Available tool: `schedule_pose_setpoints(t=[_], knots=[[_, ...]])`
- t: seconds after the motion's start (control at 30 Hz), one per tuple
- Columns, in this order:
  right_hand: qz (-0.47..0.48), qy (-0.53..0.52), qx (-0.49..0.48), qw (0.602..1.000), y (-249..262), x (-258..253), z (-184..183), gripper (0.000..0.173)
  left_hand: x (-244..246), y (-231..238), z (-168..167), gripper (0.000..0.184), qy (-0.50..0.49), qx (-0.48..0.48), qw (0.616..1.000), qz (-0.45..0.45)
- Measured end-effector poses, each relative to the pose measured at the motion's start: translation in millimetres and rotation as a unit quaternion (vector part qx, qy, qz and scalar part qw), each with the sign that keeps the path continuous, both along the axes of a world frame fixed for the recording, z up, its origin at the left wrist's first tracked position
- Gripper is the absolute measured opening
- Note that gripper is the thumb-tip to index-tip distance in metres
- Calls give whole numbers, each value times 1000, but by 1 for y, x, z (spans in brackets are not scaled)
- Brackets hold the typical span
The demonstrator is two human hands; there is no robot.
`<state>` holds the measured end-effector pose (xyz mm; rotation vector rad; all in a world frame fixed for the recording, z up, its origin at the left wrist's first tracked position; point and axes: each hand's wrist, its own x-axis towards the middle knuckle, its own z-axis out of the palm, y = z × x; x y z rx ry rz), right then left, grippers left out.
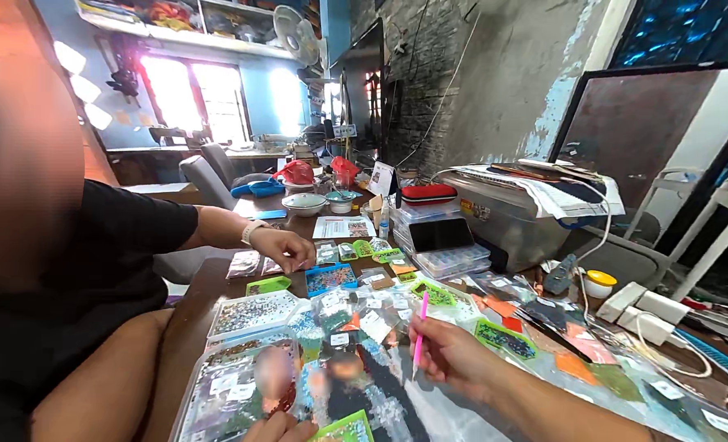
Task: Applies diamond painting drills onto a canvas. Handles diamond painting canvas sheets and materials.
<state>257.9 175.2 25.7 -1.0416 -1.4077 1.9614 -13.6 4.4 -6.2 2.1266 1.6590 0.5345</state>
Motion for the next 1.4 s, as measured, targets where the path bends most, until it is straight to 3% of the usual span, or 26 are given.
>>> schedule_pose_setpoints(t=[0.3, 0.7, 1.03, 1.4], knots=[[2, 84, 63, 995, -11, -7, -34, 29, 0, 0, 0, 55, -1, 8, 1000, 3], [-12, 59, 211, 976, -5, -8, -45, 23, 2, 0, 0, 51, -4, 23, 1000, 4], [28, 5, 431, 902, -9, -8, -62, 35, 3, -3, -1, 51, -12, 34, 999, 4], [5, -22, 493, 870, -8, -9, -66, 43, 4, -2, 0, 50, -11, 46, 999, 1]])
